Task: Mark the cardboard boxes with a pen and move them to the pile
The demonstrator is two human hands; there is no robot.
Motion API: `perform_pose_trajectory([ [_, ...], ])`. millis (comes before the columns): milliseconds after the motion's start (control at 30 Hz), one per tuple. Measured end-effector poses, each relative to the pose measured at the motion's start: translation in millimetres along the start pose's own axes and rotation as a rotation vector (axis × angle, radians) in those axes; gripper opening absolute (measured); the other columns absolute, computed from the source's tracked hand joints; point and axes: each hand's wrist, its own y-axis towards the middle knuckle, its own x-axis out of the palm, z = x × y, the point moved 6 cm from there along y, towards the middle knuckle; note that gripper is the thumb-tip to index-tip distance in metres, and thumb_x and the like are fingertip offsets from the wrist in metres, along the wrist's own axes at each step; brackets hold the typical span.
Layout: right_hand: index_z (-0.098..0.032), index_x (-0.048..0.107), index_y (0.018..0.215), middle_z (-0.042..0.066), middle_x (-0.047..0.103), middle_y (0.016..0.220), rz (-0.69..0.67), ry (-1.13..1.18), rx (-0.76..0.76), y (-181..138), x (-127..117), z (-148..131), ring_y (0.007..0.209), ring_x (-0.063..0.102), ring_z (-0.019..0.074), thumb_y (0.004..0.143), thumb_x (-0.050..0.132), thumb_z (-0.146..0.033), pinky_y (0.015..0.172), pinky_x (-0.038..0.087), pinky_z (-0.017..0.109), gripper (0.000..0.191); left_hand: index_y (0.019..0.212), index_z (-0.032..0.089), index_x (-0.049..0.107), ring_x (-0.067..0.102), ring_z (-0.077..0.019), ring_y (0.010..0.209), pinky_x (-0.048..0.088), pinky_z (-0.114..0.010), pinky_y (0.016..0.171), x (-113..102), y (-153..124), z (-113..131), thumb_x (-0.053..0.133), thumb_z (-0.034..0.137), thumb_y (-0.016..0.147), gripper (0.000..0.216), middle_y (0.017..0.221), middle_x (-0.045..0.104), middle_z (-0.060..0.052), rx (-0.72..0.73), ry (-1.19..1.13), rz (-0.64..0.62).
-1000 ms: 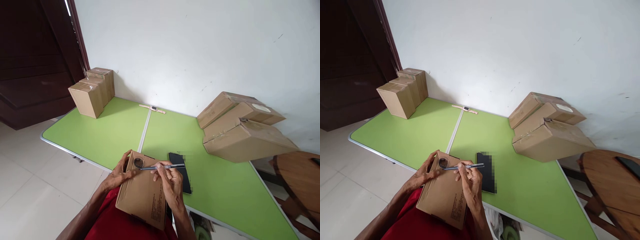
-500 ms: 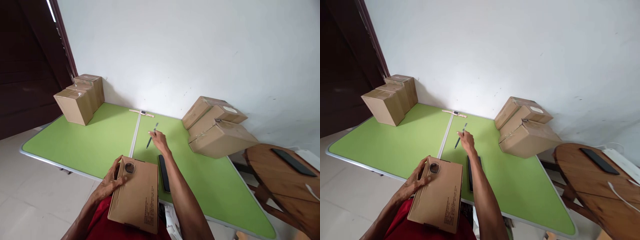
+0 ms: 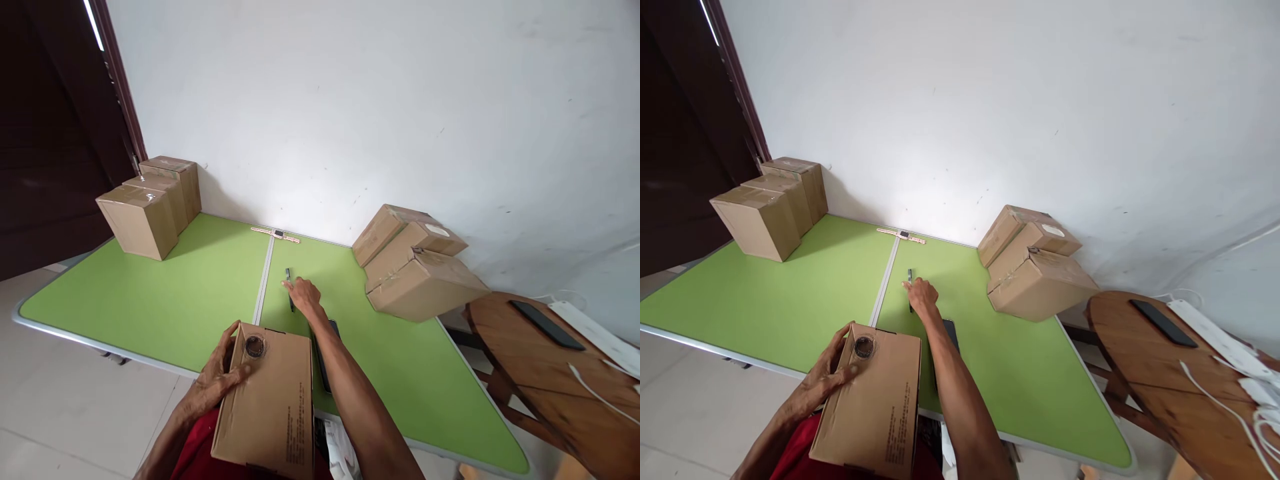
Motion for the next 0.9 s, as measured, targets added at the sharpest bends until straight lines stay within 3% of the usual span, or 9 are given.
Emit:
perform_pose_trajectory([
  [67, -0.016, 0.064, 0.131, 0.012, 0.071, 0.123, 0.063, -0.033, 0.0, -30, -10, 17, 0.102, 0.072, 0.0233, 0.108, 0.056, -0.046, 0.088, 0.061, 0.041, 0.038, 0.167, 0.03, 0.019, 0.047, -0.0371, 0.151, 0.045, -0.049, 0.119, 2, -1, 3, 0.078, 0.054, 0.089, 0.101, 0.164, 0.046, -0.015, 0.001, -0.002, -0.015],
  [133, -0.01, 0.062, 0.132, 0.021, 0.069, 0.125, 0.125, -0.075, 0.023, -68, -14, 44, 0.113, 0.07, 0.03, 0.111, 0.046, -0.048, 0.089, 0.059, 0.041, 0.047, 0.168, 0.03, 0.019, 0.05, -0.0378, 0.147, 0.046, -0.051, 0.118, 4, -2, 7, 0.079, 0.055, 0.088, 0.103, 0.161, 0.049, -0.016, -0.004, 0.0, -0.027],
  [233, -0.004, 0.063, 0.125, 0.029, 0.065, 0.127, 0.143, -0.136, 0.109, -127, -3, 87, 0.129, 0.059, 0.0447, 0.104, 0.057, -0.051, 0.092, 0.056, 0.051, 0.051, 0.168, 0.032, 0.021, 0.052, -0.0384, 0.145, 0.046, -0.053, 0.118, 4, -3, 12, 0.08, 0.054, 0.086, 0.103, 0.157, 0.053, -0.015, -0.008, 0.007, -0.013],
  [333, -0.004, 0.062, 0.124, 0.03, 0.062, 0.128, 0.132, -0.136, 0.171, -162, 17, 112, 0.132, 0.054, 0.049, 0.097, 0.069, -0.05, 0.095, 0.054, 0.058, 0.054, 0.168, 0.034, 0.022, 0.055, -0.0385, 0.142, 0.046, -0.054, 0.117, 2, -4, 15, 0.081, 0.053, 0.085, 0.103, 0.153, 0.057, -0.014, -0.014, 0.034, 0.009],
  [467, -0.006, 0.06, 0.125, 0.031, 0.061, 0.131, 0.125, -0.022, 0.199, -158, 27, 121, 0.135, 0.054, 0.0482, 0.088, 0.076, -0.05, 0.097, 0.053, 0.053, 0.06, 0.168, 0.034, 0.024, 0.054, -0.0376, 0.143, 0.046, -0.051, 0.117, 2, -4, 15, 0.079, 0.054, 0.086, 0.101, 0.153, 0.058, -0.013, -0.002, 0.058, 0.008],
  [567, -0.006, 0.061, 0.123, 0.033, 0.066, 0.126, 0.092, 0.126, 0.201, -141, 24, 128, 0.125, 0.063, 0.0508, 0.073, 0.086, -0.054, 0.093, 0.054, 0.052, 0.074, 0.168, 0.034, 0.024, 0.052, -0.0367, 0.146, 0.046, -0.049, 0.117, 2, -5, 14, 0.078, 0.053, 0.088, 0.099, 0.155, 0.056, -0.013, 0.016, 0.045, 0.003],
  [633, -0.01, 0.065, 0.117, 0.03, 0.072, 0.119, 0.067, 0.249, 0.18, -135, 24, 133, 0.118, 0.068, 0.0497, 0.067, 0.087, -0.055, 0.09, 0.055, 0.051, 0.071, 0.168, 0.034, 0.025, 0.052, -0.0362, 0.146, 0.046, -0.05, 0.117, 3, -5, 14, 0.078, 0.052, 0.088, 0.097, 0.156, 0.055, -0.013, 0.016, 0.042, 0.002],
  [833, -0.02, 0.073, 0.114, 0.014, 0.08, 0.119, 0.019, 0.704, 0.003, -152, 33, 144, 0.113, 0.075, 0.0368, 0.079, 0.071, -0.061, 0.094, 0.058, 0.045, 0.054, 0.168, 0.033, 0.022, 0.05, -0.0357, 0.147, 0.044, -0.049, 0.119, 6, -6, 17, 0.08, 0.051, 0.088, 0.101, 0.158, 0.052, -0.014, -0.012, 0.015, -0.003],
  [900, -0.021, 0.073, 0.112, 0.012, 0.082, 0.114, -0.003, 0.956, 0.042, -167, 36, 152, 0.11, 0.077, 0.0347, 0.08, 0.075, -0.059, 0.095, 0.06, 0.045, 0.049, 0.169, 0.034, 0.021, 0.05, -0.0362, 0.147, 0.044, -0.05, 0.118, 6, -7, 17, 0.08, 0.051, 0.087, 0.102, 0.158, 0.052, -0.014, -0.017, 0.013, 0.0],
])
